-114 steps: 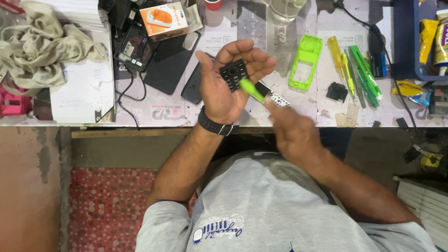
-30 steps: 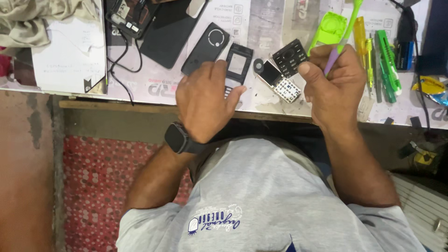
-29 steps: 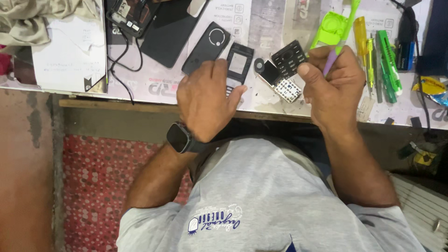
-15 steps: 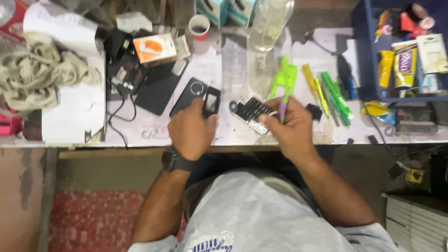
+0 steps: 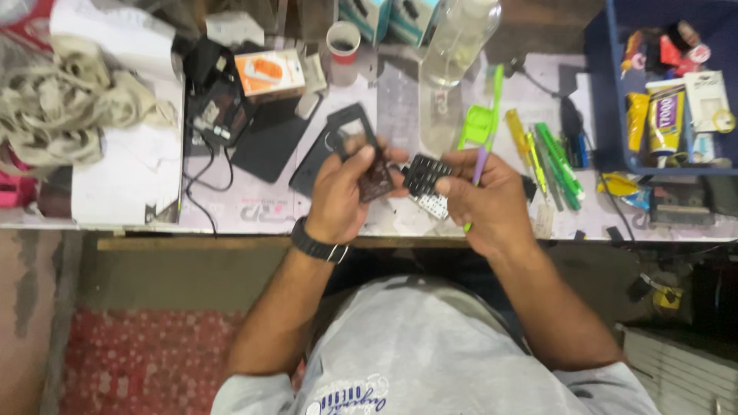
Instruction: The person disassembles a green feature phone using a screwdriver, removing the back cover, battery, and internal components. They then use a toothbrush to scrub the keypad and screen area of a black feature phone. The person places the cleaned parts on the workbench.
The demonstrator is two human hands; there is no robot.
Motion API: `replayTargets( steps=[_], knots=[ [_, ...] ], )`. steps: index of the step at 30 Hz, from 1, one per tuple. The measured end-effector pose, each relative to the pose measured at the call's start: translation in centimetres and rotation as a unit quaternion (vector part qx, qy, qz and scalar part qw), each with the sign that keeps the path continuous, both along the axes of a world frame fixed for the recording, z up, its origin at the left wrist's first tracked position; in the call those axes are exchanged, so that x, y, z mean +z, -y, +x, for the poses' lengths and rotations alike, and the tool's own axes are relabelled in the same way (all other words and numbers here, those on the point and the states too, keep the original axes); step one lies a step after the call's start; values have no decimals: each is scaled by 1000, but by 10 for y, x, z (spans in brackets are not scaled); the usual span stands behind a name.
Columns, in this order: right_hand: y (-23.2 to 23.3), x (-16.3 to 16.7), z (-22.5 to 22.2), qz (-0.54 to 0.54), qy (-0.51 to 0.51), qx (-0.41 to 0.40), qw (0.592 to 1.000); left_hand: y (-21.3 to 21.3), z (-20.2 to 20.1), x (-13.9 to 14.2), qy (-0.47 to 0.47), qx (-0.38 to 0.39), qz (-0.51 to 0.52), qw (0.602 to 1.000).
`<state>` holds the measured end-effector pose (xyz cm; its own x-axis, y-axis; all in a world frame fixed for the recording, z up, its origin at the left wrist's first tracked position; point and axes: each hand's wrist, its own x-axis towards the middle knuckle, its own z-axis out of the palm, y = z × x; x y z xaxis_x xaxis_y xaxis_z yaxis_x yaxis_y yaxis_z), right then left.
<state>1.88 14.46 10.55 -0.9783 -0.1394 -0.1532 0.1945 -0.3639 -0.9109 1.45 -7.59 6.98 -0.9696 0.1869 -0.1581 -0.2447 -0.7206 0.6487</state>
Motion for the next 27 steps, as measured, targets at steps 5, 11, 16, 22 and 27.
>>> replayTargets(
  steps=[5, 11, 16, 22, 27],
  knots=[
    [5, 0, 0, 39, -38, -23, 998, -10, -5, -12, -50, 19, 121, 991],
    [21, 7, 12, 376, -456, -65, 804, -20, -5, -19, -66, 33, 138, 988],
    [33, 8, 7, 426, -581, -11, 693, -25, -3, -14, -68, 17, 166, 984],
    [33, 0, 5, 462, -608, 0, 646, -26, -2, -12, -105, -22, 197, 974],
    [27, -1, 4, 462, -623, -5, 631, -27, -1, -14, -110, -21, 202, 973]
  ],
)
